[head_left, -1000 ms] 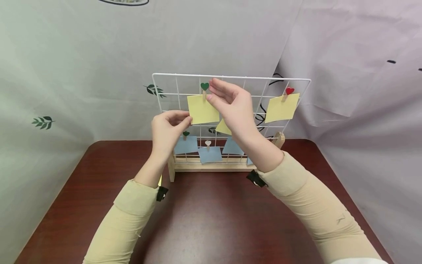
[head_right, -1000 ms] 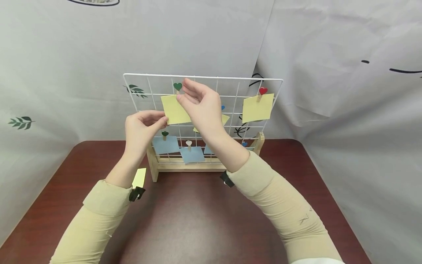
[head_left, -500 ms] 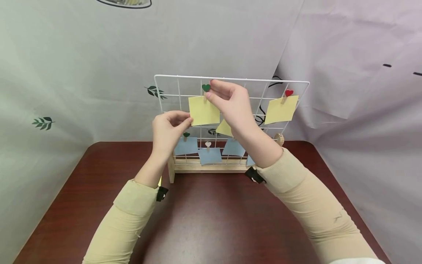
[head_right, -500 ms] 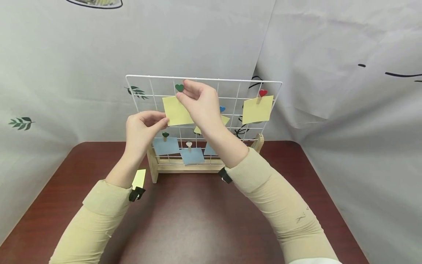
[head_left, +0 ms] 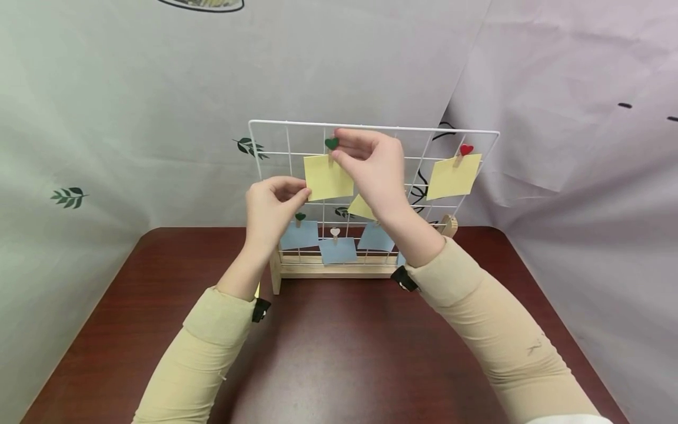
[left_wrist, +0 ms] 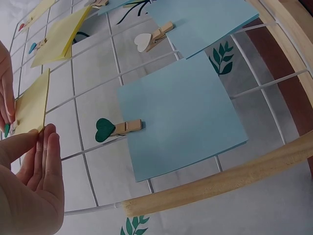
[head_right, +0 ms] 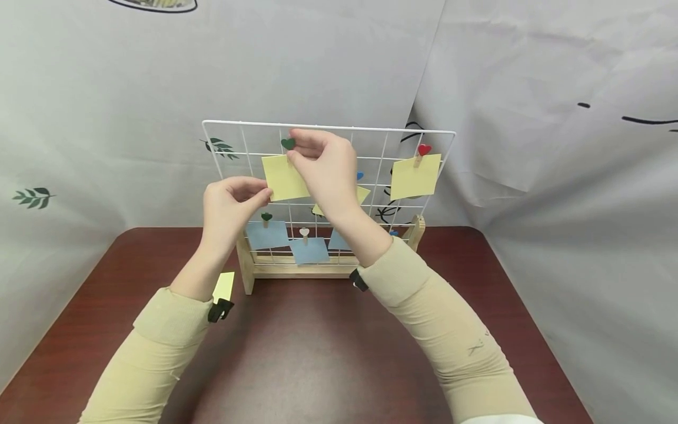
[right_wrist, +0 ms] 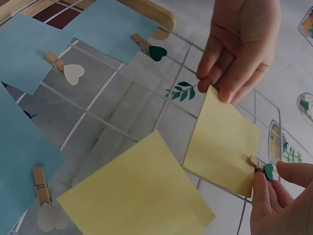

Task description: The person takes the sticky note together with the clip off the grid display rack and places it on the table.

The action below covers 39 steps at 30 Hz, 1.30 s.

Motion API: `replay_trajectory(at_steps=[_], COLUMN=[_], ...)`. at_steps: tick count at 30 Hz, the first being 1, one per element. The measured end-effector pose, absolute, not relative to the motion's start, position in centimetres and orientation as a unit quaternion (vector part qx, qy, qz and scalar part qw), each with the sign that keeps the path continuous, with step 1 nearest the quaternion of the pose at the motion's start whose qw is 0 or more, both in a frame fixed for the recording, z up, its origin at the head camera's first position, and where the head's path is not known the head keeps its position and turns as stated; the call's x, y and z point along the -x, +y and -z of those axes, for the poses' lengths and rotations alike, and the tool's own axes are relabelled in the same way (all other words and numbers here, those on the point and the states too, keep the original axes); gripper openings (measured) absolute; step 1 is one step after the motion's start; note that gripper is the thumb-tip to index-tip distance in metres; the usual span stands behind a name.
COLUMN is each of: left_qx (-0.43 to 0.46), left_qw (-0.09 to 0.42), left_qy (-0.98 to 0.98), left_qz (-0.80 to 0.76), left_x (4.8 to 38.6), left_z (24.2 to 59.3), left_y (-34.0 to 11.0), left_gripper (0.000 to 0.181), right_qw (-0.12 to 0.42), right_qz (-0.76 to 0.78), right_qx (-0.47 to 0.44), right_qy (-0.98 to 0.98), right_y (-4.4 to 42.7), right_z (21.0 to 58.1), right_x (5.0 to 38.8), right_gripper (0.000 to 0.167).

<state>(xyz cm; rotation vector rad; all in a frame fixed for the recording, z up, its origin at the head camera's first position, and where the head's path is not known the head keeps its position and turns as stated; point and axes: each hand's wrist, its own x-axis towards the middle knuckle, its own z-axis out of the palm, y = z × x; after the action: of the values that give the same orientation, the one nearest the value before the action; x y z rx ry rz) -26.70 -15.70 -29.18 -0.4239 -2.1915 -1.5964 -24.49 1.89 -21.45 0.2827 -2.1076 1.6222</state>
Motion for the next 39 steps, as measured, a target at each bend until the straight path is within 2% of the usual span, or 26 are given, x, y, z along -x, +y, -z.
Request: replay_trajectory(at_steps=[7,12,22,39], left_qx=[0.16,0.155,0.154,0.145], left_qw=[0.203,0.201,0.2,0.201], left_qy=[-0.788,-0.79,-0.785,-0.784], left_qz=[0.559,0.557,0.565,0.569], left_x=[26.7,26.6,26.8,26.8], left_z=[29.1,29.0,29.0,29.0], left_y=[-15.7,-15.7,-15.7,-15.7], left_gripper=[0.013,0.013,0.012,0.013], right_qw=[0.289,0.307,0.297,0.287], right_qz=[-0.558,-0.516,-0.4,-0.373], right_qx=[-0.108,-0.114,-0.123,-0.117], right_qy=[-0.77,-0.792,-0.859,-0.874], right_y=[1.4,1.3,1.2,1.7], right_z=[21.9,22.1,21.3,21.2], right_x=[24.9,24.9,24.1,24.3], right_gripper=[0.021,0.017,0.017,0.016])
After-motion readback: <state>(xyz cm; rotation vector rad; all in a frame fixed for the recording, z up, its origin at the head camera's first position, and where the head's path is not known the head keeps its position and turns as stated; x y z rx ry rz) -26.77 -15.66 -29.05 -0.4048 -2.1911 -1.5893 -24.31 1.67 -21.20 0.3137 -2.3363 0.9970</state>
